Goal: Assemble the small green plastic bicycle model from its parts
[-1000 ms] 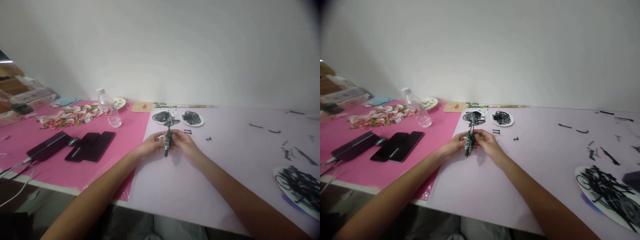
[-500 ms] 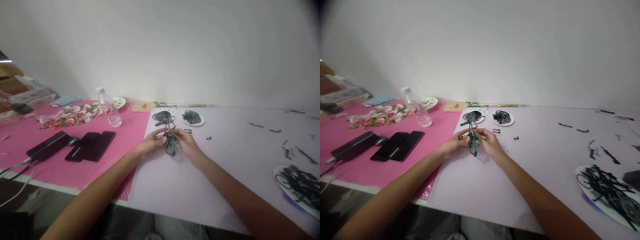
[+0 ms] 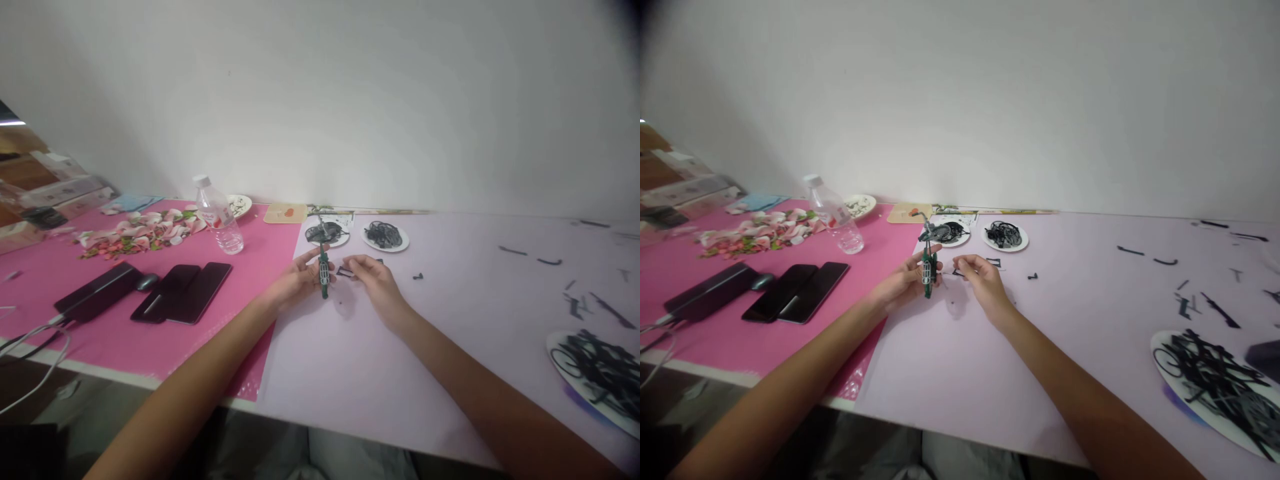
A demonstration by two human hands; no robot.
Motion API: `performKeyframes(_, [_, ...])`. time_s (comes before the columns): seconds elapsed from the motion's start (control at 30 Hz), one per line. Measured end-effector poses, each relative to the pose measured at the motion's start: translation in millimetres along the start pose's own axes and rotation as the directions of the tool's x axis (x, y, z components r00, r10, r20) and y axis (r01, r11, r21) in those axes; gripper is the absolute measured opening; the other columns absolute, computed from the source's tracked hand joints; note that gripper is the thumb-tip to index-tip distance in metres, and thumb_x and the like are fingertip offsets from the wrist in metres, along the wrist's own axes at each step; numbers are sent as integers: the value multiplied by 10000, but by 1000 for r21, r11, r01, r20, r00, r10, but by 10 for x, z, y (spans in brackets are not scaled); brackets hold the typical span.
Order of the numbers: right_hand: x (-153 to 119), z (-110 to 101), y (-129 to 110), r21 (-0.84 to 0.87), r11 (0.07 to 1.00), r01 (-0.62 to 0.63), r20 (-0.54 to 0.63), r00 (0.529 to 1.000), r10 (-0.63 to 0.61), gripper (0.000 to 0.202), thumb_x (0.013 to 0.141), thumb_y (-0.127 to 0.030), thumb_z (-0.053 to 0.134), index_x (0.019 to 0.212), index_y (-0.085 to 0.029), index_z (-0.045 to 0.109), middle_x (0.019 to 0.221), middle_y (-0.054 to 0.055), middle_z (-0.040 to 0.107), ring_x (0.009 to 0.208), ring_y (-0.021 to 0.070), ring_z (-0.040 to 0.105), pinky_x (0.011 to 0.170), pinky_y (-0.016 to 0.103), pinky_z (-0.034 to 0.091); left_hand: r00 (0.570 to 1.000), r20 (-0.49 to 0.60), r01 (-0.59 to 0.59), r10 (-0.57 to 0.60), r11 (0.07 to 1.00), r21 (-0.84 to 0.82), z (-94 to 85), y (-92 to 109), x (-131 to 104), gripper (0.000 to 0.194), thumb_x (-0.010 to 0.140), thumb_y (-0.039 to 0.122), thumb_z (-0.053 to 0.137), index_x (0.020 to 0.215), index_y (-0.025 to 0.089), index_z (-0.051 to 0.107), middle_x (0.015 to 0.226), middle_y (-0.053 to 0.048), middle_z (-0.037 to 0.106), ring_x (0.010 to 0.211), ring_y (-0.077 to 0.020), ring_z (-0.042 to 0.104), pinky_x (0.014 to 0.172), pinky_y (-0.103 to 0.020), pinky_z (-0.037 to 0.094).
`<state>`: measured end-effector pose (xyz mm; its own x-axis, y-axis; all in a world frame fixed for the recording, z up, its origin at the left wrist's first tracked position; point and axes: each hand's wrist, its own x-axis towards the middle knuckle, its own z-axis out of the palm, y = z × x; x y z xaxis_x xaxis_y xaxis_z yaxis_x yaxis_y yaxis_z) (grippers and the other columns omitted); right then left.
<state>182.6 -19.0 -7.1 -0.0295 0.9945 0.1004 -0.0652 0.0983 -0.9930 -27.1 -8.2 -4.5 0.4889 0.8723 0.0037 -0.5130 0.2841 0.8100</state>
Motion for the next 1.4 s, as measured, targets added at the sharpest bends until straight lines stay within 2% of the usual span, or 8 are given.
performKeyframes(0.33, [21,-31,-73,-67,998,4,-172,985,-15,270,831,-461,725,901,-201,741,1008,68,759,1038,240,667,963,368,458,999,-41,2,-2,1000,-21,6,35,-6,646,775,201,855,1377,230,623,1022,-63,719,841,-202,731,817,-336,531])
performKeyframes(0.5, [115,-156,-134,-81,997,20,-270,962,-41,237,829,-440,738,886,-211,750,993,53,742,1006,208,633,843,306,456,996,-90,-23,22,1000,-17,22,45,2,590,771,230,869,1318,214,648,1036,-70,727,912,-233,744,816,-337,546])
performKeyframes(0.6, [188,-281,-255,177,982,-63,-156,984,91,236,786,-403,789,920,-212,750,824,8,661,747,133,556,582,236,383,984,-163,-72,69,997,-16,34,68,15,509,778,244,871,1244,201,671,1049,-65,730,906,-213,738,820,-331,554])
performKeyframes(0.7, [236,-422,-413,409,882,-232,98,973,210,244,765,-355,808,926,-194,720,600,-70,420,495,80,278,420,228,171,966,-226,-127,125,992,5,18,87,33,454,791,270,866,1198,192,682,1036,-62,736,910,-197,727,819,-322,556])
performKeyframes(0.87, [262,-586,-563,509,843,-176,101,984,144,195,807,-341,756,906,-194,676,527,-112,184,475,93,89,393,240,109,940,-281,-180,194,981,72,-67,73,75,344,798,355,864,1024,135,727,1020,-83,751,869,-161,702,848,-302,554])
performKeyframes(1.13, [300,-559,-430,349,930,-115,4,993,121,195,797,-433,684,830,-249,627,527,-86,242,469,127,145,431,300,154,832,-513,-162,211,977,138,-141,11,120,282,815,323,847,975,127,722,952,-64,746,810,-105,684,772,-211,527])
performKeyframes(1.3, [269,-496,-367,186,981,-64,-9,998,67,289,806,-531,679,854,-248,647,539,-74,284,476,121,193,442,287,165,837,-502,-169,219,975,144,-166,-10,138,334,797,328,858,1011,120,706,966,-80,750,816,-116,701,806,-239,545])
performKeyframes(1.4, [177,-391,-309,-57,998,-7,96,995,13,323,809,-537,730,886,-225,708,567,-51,451,491,110,316,471,275,230,839,-496,-168,225,973,157,-175,-30,146,394,772,367,876,1021,120,699,929,-65,744,768,-108,689,792,-246,548])
